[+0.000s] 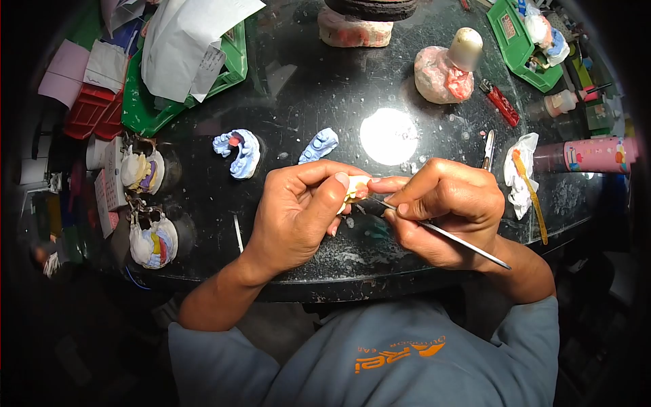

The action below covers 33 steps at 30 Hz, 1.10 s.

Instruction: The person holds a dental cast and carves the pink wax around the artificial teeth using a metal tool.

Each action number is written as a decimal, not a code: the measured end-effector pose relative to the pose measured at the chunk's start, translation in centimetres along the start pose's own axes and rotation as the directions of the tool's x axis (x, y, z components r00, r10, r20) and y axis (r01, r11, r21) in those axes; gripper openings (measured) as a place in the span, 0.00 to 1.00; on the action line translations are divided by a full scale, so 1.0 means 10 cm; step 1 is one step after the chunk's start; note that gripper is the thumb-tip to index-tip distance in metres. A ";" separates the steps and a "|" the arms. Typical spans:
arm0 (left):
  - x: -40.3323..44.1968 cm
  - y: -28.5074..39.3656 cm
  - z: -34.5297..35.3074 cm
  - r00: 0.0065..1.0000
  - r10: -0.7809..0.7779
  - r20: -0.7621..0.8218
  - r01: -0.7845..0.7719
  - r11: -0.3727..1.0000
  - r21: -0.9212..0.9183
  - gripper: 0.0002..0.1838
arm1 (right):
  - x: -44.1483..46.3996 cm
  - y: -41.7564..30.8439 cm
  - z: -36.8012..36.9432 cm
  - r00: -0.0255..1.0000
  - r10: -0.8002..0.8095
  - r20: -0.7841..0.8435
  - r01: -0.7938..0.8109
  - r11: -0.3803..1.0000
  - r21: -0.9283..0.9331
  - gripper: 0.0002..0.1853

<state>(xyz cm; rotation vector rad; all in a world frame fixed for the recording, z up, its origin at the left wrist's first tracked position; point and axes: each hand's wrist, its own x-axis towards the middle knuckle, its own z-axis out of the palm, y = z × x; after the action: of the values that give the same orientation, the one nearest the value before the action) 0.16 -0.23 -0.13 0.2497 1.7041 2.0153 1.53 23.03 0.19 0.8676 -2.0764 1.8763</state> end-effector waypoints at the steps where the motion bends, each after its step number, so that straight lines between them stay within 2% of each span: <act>1: 0.00 -0.01 0.01 1.000 0.003 -0.008 -0.003 1.000 0.001 0.19 | -0.01 0.01 0.01 1.000 -0.001 -0.001 0.001 1.000 -0.008 0.08; 5: 0.00 0.01 0.03 1.000 0.004 -0.024 -0.004 1.000 0.023 0.20 | 0.01 0.01 -0.01 1.000 -0.011 0.015 0.011 1.000 0.007 0.08; 11: 0.01 0.08 0.05 0.991 -0.131 -0.031 0.130 0.991 -0.016 0.24 | 0.00 0.02 0.00 0.999 0.002 -0.038 0.000 0.998 0.069 0.08; 17: 0.01 0.07 0.06 0.992 -0.121 -0.044 0.121 0.993 0.002 0.24 | 0.01 0.03 -0.01 1.000 -0.019 -0.024 0.020 0.998 0.055 0.07; 20: 0.01 0.08 0.08 0.996 -0.065 -0.056 0.068 0.996 0.062 0.23 | 0.01 0.02 -0.01 1.000 -0.002 -0.010 0.002 1.000 0.019 0.08; 23: 0.01 0.02 0.01 0.999 -0.045 0.003 0.045 0.998 -0.031 0.19 | 0.02 0.02 -0.01 1.000 -0.006 0.000 0.006 1.000 0.028 0.08; 33: 0.00 0.01 0.00 1.000 -0.029 0.000 0.029 0.999 -0.027 0.19 | 0.00 0.01 -0.03 1.000 -0.006 0.029 0.006 1.000 0.000 0.07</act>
<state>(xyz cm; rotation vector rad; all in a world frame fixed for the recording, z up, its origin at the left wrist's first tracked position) 0.12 -0.24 -0.08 0.2143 1.6696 2.0157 1.38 23.28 0.12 0.9048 -2.0887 1.8715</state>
